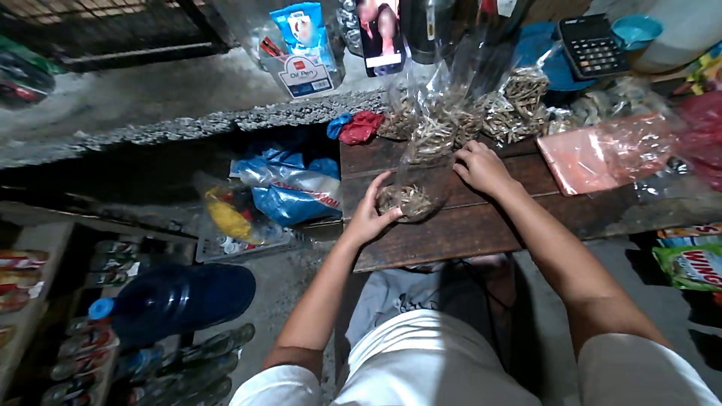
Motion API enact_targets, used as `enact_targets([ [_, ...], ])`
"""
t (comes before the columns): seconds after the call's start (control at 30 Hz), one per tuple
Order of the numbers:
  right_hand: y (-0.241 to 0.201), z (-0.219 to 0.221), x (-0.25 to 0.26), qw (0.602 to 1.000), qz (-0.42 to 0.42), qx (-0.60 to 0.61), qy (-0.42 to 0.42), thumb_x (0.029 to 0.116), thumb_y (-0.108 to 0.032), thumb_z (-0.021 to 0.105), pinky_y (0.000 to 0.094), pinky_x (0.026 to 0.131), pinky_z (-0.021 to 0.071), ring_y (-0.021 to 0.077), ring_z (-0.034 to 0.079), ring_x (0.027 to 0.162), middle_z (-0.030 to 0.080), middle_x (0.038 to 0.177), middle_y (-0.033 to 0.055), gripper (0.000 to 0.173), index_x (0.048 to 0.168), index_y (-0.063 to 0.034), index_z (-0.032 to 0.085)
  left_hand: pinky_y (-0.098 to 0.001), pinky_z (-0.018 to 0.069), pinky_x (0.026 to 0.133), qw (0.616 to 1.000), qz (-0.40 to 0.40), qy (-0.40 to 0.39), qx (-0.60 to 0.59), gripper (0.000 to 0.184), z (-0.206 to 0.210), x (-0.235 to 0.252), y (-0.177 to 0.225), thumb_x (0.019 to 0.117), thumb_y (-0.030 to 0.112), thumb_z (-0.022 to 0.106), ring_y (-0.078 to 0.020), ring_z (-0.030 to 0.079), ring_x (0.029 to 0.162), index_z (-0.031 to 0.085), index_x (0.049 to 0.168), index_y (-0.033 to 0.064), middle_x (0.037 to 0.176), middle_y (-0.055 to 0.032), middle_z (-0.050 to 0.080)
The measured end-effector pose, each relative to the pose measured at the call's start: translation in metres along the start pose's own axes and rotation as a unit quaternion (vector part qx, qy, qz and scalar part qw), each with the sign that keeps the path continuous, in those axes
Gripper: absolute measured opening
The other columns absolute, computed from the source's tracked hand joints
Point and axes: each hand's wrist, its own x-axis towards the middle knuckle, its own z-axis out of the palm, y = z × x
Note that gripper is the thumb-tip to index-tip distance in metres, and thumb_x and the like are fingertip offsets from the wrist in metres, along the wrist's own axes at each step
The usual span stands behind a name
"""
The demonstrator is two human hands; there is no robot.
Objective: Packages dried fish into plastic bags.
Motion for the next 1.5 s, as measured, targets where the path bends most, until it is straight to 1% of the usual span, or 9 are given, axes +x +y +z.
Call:
enact_targets([
  [0.13,-0.005,-0.008,0.009,0.998,0.011,-0.027,-0.049,0.1038,-0.012,0.057,0.0642,0.099,0.0444,0.0487,0.057,0.122,0.060,0.127,0.0305,0.025,0.121,0.0022,0.068,-0.0283,0.0519,0.099,1.000,0.004,0.011,-0.006,0.083,0.002,-0.002,0.008,0.0895,0.010,0.073,-0.0099,0.062,0.116,0.026,0.158,0.0056,0.141,-0.0157,0.056],
  [0.6,-0.017,-0.016,0.016,0.988,0.018,-0.100,-0.113,0.1078,-0.016,0.049,0.0636,0.101,0.0437,0.0470,0.059,0.122,0.062,0.127,0.0302,0.032,0.124,0.0066,0.065,-0.0284,0.0531,0.097,1.000,0.009,0.003,-0.029,0.083,0.001,-0.003,0.008,0.0898,0.007,0.073,-0.0097,0.064,0.111,0.026,0.157,0.0045,0.132,-0.0137,0.061],
  [0.8,-0.004,0.006,0.003,0.992,-0.058,-0.110,0.009,0.1063,-0.008,0.047,0.0634,0.093,0.0472,0.0504,0.060,0.118,0.063,0.121,0.0323,0.027,0.117,0.0122,0.062,-0.0311,0.0534,0.097,1.000,0.002,0.005,-0.026,0.082,0.002,-0.003,0.009,0.0899,0.005,0.072,-0.0116,0.064,0.112,0.025,0.158,0.0055,0.134,-0.0145,0.061],
  [0.97,-0.002,0.005,-0.014,0.990,-0.020,0.055,0.129,0.1058,-0.006,0.045,0.0614,0.099,0.0484,0.0499,0.062,0.115,0.062,0.120,0.0335,0.027,0.117,0.0134,0.061,-0.0332,0.0531,0.099,1.000,0.012,0.004,-0.025,0.083,0.001,-0.002,0.004,0.0905,0.009,0.074,-0.0142,0.064,0.115,0.026,0.158,0.0066,0.136,-0.0163,0.059],
  [1.07,-0.023,-0.024,-0.024,0.967,0.006,0.185,0.178,0.1059,-0.008,0.044,0.0485,0.099,0.0499,0.0376,0.064,0.111,0.062,0.121,0.0326,0.030,0.120,0.0147,0.059,-0.0311,0.0536,0.097,1.000,0.008,0.004,-0.028,0.080,0.002,-0.004,0.007,0.0915,0.009,0.073,-0.0118,0.064,0.113,0.028,0.158,0.0079,0.135,-0.0140,0.061],
  [1.17,-0.056,-0.064,-0.031,0.925,-0.033,0.304,0.227,0.1042,-0.009,0.047,0.0205,0.087,0.0502,0.0033,0.060,0.095,0.063,0.110,0.0124,0.026,0.116,0.0115,0.060,-0.0277,0.0528,0.097,0.999,0.012,0.003,-0.029,0.079,0.002,-0.004,0.010,0.0916,0.009,0.072,-0.0081,0.064,0.112,0.028,0.157,0.0061,0.136,-0.0120,0.060],
  [1.23,-0.077,-0.084,-0.035,0.896,-0.111,0.359,0.237,0.1013,-0.007,0.050,0.0163,0.089,0.0510,-0.0028,0.059,0.100,0.061,0.111,0.0027,0.018,0.107,0.0053,0.062,-0.0270,0.0528,0.097,0.999,0.014,0.006,-0.031,0.078,0.002,-0.005,0.010,0.0917,0.009,0.072,-0.0073,0.064,0.111,0.029,0.157,0.0052,0.135,-0.0116,0.061],
  [1.4,-0.117,-0.095,-0.041,0.922,-0.209,0.282,0.162,0.0987,-0.010,0.056,0.0151,0.094,0.0495,0.0044,0.056,0.116,0.056,0.125,0.0118,0.017,0.100,0.0017,0.069,-0.0258,0.0532,0.095,0.999,0.022,0.012,-0.044,0.077,0.002,-0.005,0.010,0.0912,0.007,0.071,-0.0055,0.064,0.109,0.029,0.155,0.0029,0.133,-0.0105,0.062],
  [1.5,-0.122,-0.086,-0.043,0.950,-0.209,0.200,0.122,0.1004,-0.011,0.054,0.0324,0.108,0.0437,0.0211,0.054,0.125,0.056,0.134,0.0207,0.025,0.107,-0.0023,0.076,-0.0263,0.0524,0.096,0.999,0.027,0.008,-0.038,0.076,0.002,-0.006,0.011,0.0917,0.005,0.070,-0.0060,0.064,0.110,0.029,0.155,0.0029,0.132,-0.0101,0.062],
])
